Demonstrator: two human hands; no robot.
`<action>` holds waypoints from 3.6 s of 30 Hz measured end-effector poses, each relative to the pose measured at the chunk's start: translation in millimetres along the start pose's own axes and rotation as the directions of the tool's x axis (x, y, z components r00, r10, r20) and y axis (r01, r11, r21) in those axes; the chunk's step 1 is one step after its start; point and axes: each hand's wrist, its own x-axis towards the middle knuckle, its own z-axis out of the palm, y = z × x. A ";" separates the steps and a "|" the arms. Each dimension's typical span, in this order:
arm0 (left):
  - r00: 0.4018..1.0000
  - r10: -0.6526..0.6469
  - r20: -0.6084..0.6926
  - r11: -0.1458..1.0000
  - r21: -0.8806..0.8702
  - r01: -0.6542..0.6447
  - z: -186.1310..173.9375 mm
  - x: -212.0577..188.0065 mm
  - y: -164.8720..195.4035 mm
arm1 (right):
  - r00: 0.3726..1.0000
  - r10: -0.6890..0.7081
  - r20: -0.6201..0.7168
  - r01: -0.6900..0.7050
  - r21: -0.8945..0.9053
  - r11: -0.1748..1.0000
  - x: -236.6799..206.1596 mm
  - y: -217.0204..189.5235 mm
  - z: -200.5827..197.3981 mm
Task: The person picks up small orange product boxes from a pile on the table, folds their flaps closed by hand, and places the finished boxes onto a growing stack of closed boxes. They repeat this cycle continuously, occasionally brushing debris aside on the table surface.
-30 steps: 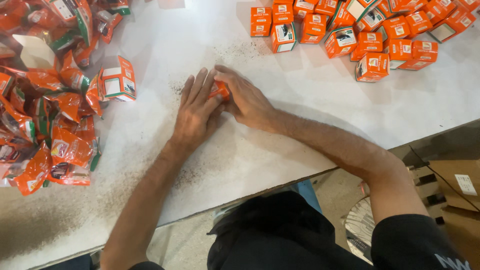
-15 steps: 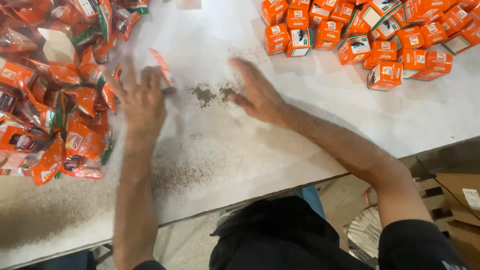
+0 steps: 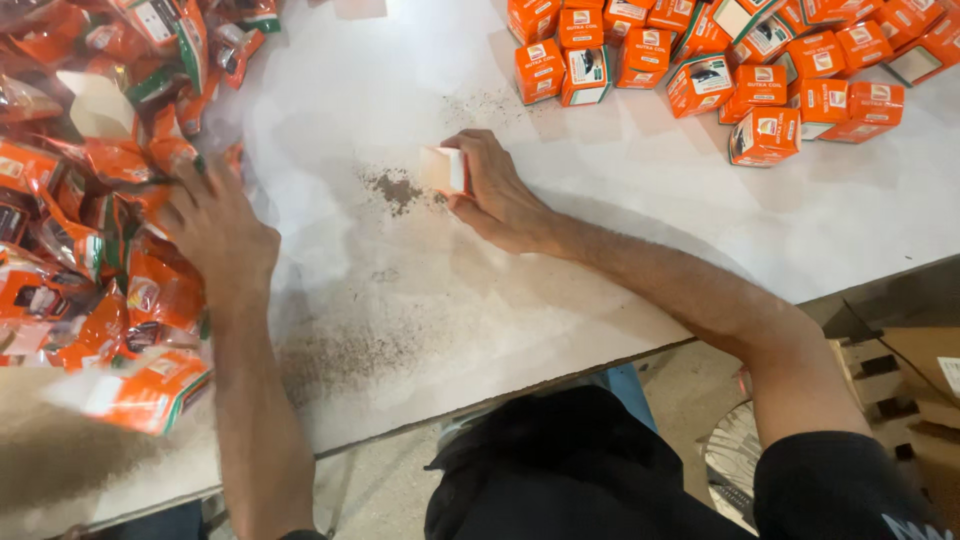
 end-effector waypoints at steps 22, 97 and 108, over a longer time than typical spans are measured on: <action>0.739 0.344 -0.579 0.513 -0.543 -0.665 -4.4 -18.7 135.4 | 0.968 0.232 0.098 -0.230 -0.030 0.973 -3.7 -11.7 -20.3; 0.969 0.140 -0.205 0.571 -0.782 -0.248 5.4 -25.4 123.8 | 0.987 -0.152 -0.058 0.064 -0.719 0.693 33.7 40.2 -51.4; 0.958 0.212 -0.192 0.670 -0.685 -0.285 18.1 -28.4 129.3 | 0.964 0.120 -0.238 -0.265 -0.895 0.357 32.9 111.7 -121.9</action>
